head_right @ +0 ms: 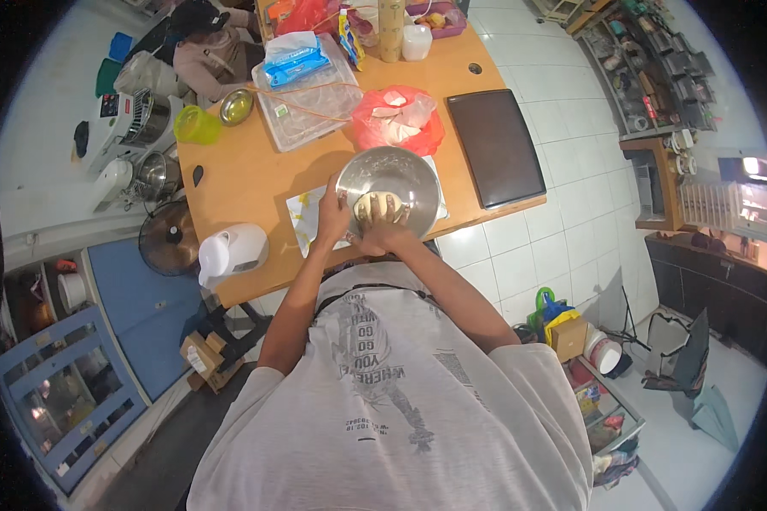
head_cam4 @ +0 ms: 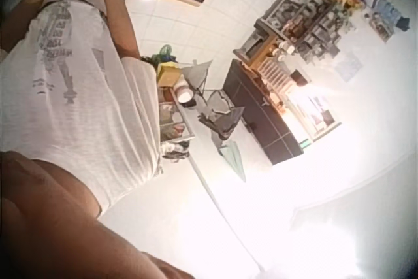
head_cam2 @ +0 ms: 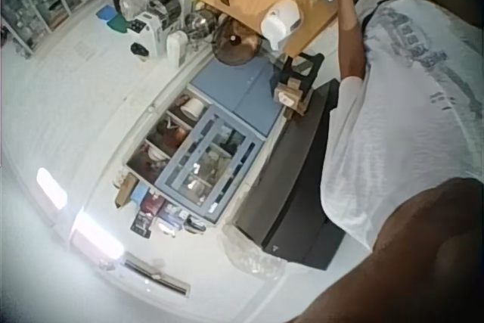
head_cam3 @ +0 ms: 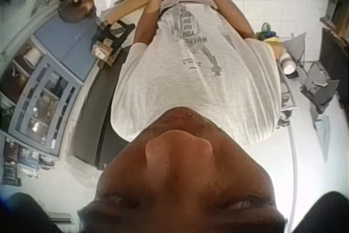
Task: The person kneads a ball of dough inside a metal bowl by hand, repeatedly pressing and folding it. After kneading, the person picks up a white pitcher.
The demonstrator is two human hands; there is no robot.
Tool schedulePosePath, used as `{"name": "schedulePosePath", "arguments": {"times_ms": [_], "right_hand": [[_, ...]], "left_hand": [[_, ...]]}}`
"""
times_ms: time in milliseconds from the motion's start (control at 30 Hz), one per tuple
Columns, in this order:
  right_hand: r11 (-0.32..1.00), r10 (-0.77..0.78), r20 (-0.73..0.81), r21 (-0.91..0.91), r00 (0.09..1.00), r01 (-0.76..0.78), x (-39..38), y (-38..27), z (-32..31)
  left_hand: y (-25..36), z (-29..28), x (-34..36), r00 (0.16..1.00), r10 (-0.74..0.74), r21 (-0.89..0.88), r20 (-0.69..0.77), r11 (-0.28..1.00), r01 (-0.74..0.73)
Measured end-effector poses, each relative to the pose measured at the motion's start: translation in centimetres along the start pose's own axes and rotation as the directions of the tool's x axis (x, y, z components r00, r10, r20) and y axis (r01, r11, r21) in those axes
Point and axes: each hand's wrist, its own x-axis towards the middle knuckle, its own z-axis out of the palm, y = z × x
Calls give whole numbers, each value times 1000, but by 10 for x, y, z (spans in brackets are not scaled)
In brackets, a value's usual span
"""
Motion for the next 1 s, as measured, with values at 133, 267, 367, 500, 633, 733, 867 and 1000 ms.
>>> {"name": "schedulePosePath", "arguments": {"times_ms": [133, 267, 367, 500, 633, 733, 867, 1000], "right_hand": [[991, -85, -70, 93, 994, 91, 16, 15, 0], [835, -243, -473, 341, 847, 431, 16, 59, 11], [815, -14, -659, 429, 752, 391, -25, 40, 8], [875, -81, -637, 323, 767, 361, -30, 13, 30], [980, -104, -296, 135, 949, 149, -13, -12, 38], [990, 4, -182, 142, 983, 22, -12, -24, 27], [993, 105, -70, 70, 992, -100, -3, -35, 10], [994, -54, 0, 98, 999, 53, 45, 0, 6]], "left_hand": [[-12, -1, 7, 996, 92, 3, 19, 996, -92], [-13, -9, 9, 992, 127, -48, -7, 991, -127], [-8, -24, 14, 999, 36, -17, 26, 999, -35], [-19, -25, 22, 998, 61, 22, 5, 998, -61], [-30, -17, 19, 995, 81, -2, -53, 997, -81], [-27, -19, 14, 1000, 14, -24, -2, 1000, -14], [-16, -24, 20, 999, 23, -7, 31, 1000, -23], [-13, -22, 24, 997, -31, -27, 74, 999, 33]]}}
